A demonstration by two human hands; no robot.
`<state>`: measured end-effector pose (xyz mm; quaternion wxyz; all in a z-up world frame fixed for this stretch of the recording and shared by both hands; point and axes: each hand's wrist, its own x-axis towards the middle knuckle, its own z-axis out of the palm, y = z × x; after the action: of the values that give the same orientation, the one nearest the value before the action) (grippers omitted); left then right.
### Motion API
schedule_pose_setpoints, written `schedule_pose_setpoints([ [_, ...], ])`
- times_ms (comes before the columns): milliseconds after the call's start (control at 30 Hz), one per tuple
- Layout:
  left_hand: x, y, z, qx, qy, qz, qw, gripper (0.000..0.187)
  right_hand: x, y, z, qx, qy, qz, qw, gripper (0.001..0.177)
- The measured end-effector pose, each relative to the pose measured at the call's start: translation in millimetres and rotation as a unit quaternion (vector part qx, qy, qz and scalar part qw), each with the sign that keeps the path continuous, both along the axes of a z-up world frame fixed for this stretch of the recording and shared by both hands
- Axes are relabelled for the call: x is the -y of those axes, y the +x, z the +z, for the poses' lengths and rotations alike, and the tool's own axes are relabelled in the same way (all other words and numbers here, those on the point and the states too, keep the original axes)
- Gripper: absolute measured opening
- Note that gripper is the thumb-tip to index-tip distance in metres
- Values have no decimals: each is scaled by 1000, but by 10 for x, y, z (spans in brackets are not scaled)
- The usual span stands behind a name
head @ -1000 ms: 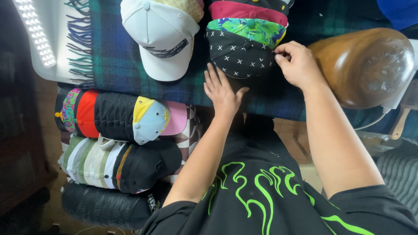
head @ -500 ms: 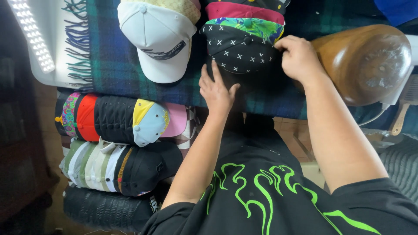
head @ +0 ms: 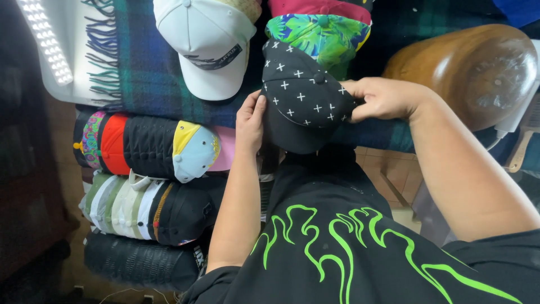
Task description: Cleaning and maintaining patterned baseball caps using a brush and a hair dryer.
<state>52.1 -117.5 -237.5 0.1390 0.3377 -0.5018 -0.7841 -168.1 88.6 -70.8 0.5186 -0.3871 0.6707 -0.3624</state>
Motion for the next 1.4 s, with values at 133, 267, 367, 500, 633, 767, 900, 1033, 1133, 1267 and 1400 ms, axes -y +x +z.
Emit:
schedule_pose_setpoints([
  [133, 39, 47, -58, -13, 28, -7, 999, 23, -212, -14, -469, 243, 77, -18, 967, 27],
  [267, 26, 86, 243, 11, -34, -25, 999, 22, -287, -41, -382, 402, 22, -91, 911, 57],
  [367, -19, 90, 411, 20, -85, -37, 995, 21, -354, 114, -641, 284, 133, -165, 935, 48],
  [500, -50, 44, 428, 17, -85, -41, 995, 20, -251, 39, -473, 108, 153, -15, 982, 31],
  [633, -80, 60, 212, 34, -86, -22, 995, 21, -505, -51, -1001, 280, 60, -286, 914, 27],
  [767, -202, 45, -34, 68, -76, -3, 995, 22, -594, 5, -1521, 339, 43, -466, 816, 39],
  [900, -338, 106, -154, 108, -76, 18, 991, 22, -574, 277, -1385, 391, -18, -500, 773, 61],
  [1033, -423, 134, -249, 102, -32, 42, 993, 23, -689, 357, -1677, 302, -90, -490, 813, 48],
  [1133, -447, 110, -340, 88, -25, 55, 994, 22, -681, 296, -1891, 328, -140, -540, 762, 36],
  [1267, -407, 37, -371, 93, -35, 55, 994, 20, -371, 338, -1504, 291, -71, -595, 746, 27],
  [1400, -289, -40, -281, 104, -62, 36, 992, 20, -442, 293, -1241, -154, -74, -456, 873, 31],
])
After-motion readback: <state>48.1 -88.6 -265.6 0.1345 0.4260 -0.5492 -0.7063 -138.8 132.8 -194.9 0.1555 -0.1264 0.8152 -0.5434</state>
